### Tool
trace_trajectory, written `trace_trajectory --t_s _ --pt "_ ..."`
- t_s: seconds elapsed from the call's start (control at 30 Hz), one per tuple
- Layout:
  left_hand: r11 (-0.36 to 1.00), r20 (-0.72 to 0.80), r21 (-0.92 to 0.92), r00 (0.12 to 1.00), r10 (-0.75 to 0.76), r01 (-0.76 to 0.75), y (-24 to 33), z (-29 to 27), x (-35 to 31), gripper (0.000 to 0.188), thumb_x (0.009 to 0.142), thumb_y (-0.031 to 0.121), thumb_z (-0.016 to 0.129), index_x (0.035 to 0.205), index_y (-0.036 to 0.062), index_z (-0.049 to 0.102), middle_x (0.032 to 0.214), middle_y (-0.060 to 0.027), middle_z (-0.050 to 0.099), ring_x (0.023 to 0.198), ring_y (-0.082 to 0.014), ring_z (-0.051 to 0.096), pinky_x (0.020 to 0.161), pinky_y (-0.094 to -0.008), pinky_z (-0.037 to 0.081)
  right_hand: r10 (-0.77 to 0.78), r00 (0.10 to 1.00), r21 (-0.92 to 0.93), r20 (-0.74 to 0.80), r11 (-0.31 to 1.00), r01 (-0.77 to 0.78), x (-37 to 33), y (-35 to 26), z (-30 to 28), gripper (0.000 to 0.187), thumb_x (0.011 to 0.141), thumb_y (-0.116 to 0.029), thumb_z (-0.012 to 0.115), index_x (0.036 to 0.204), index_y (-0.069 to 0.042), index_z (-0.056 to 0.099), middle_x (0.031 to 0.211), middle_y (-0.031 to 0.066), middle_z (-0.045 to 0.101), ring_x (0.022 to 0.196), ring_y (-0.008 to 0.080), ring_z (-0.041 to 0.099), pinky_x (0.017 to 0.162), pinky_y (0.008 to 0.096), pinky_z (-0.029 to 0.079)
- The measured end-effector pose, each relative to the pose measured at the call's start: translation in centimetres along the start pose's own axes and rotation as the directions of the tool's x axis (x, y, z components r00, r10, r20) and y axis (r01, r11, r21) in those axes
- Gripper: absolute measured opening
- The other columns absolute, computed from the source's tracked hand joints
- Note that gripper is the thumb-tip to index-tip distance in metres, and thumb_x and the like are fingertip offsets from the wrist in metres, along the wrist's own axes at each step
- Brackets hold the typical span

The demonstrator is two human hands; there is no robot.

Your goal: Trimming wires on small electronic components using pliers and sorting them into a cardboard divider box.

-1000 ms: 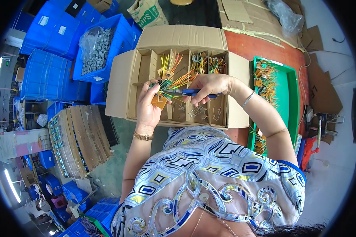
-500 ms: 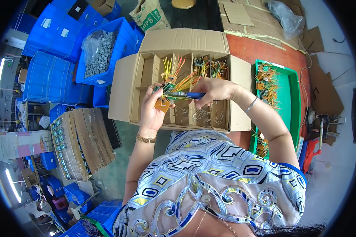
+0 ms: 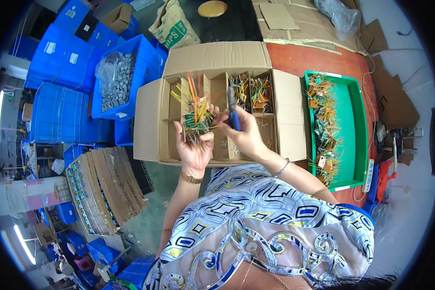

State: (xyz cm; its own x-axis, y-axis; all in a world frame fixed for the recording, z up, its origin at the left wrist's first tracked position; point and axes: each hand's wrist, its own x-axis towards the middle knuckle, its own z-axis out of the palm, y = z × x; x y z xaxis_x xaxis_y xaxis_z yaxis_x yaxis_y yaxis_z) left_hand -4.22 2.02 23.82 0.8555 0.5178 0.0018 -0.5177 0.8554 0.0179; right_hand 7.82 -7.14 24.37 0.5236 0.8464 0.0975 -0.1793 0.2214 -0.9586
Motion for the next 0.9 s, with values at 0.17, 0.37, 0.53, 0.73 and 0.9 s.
trace_trajectory --t_s 0.17,0.37,0.53,0.73,0.9 --pt "0.971 0.054 -0.233 0.996 0.07 -0.056 -0.3 -1.1 -0.1 0.058 0.096 0.035 0.043 0.142 0.0046 0.027 0.141 -0.026 0.031 0.113 -0.0286 0.047 0.063 -0.0226 0.054 -0.136 0.989 -0.229 -0.065 0.966 0.118 0.0 -1.1 1.8 0.016 0.079 0.001 0.067 0.09 -0.002 0.055 0.082 0.0057 0.063 0.076 0.009 0.058 0.067 0.0233 0.048" --pt "0.983 0.194 -0.178 0.981 -0.014 0.049 -0.2 -1.0 -0.9 0.073 0.087 0.045 0.05 0.141 0.0009 0.027 0.147 -0.0237 0.02 0.103 -0.0252 0.054 0.062 -0.0254 0.053 -0.442 0.882 -0.491 0.164 0.739 0.461 0.5 -2.9 2.5 0.029 0.068 0.003 0.07 0.093 -0.002 0.057 0.079 0.0109 0.061 0.071 0.0262 0.063 0.064 0.0323 0.051" --pt "0.987 0.327 -0.112 0.942 -0.073 0.115 -1.2 0.9 -0.7 0.079 0.086 0.044 0.05 0.141 -0.0055 0.023 0.148 -0.0217 0.019 0.133 -0.0311 0.032 0.094 -0.0328 0.047 -0.371 0.911 -0.557 0.181 0.725 0.406 0.7 -2.9 2.5 0.028 0.067 0.003 0.07 0.09 -0.001 0.054 0.078 0.0118 0.059 0.07 0.0275 0.062 0.064 0.0337 0.05" --pt "0.993 0.047 -0.039 0.992 0.114 -0.112 1.1 0.5 -0.6 0.073 0.083 0.033 0.056 0.142 0.0038 0.026 0.147 -0.0205 0.023 0.137 -0.0325 0.024 0.083 -0.0302 0.05 -0.179 0.976 -0.425 0.121 0.879 0.214 -0.4 -2.5 1.7 0.018 0.075 0.001 0.066 0.087 -0.002 0.053 0.075 0.0087 0.057 0.065 0.0153 0.056 0.06 0.0277 0.045" --pt "0.988 -0.037 -0.104 0.993 0.108 -0.112 1.5 0.2 -1.2 0.067 0.082 0.025 0.059 0.141 0.0107 0.032 0.146 -0.0225 0.024 0.135 -0.033 0.027 0.059 -0.0221 0.05 -0.18 0.983 -0.404 0.039 0.897 0.181 -0.1 -3.2 2.3 0.017 0.076 -0.001 0.068 0.086 -0.003 0.054 0.077 0.0082 0.061 0.067 0.0139 0.058 0.064 0.0269 0.047"
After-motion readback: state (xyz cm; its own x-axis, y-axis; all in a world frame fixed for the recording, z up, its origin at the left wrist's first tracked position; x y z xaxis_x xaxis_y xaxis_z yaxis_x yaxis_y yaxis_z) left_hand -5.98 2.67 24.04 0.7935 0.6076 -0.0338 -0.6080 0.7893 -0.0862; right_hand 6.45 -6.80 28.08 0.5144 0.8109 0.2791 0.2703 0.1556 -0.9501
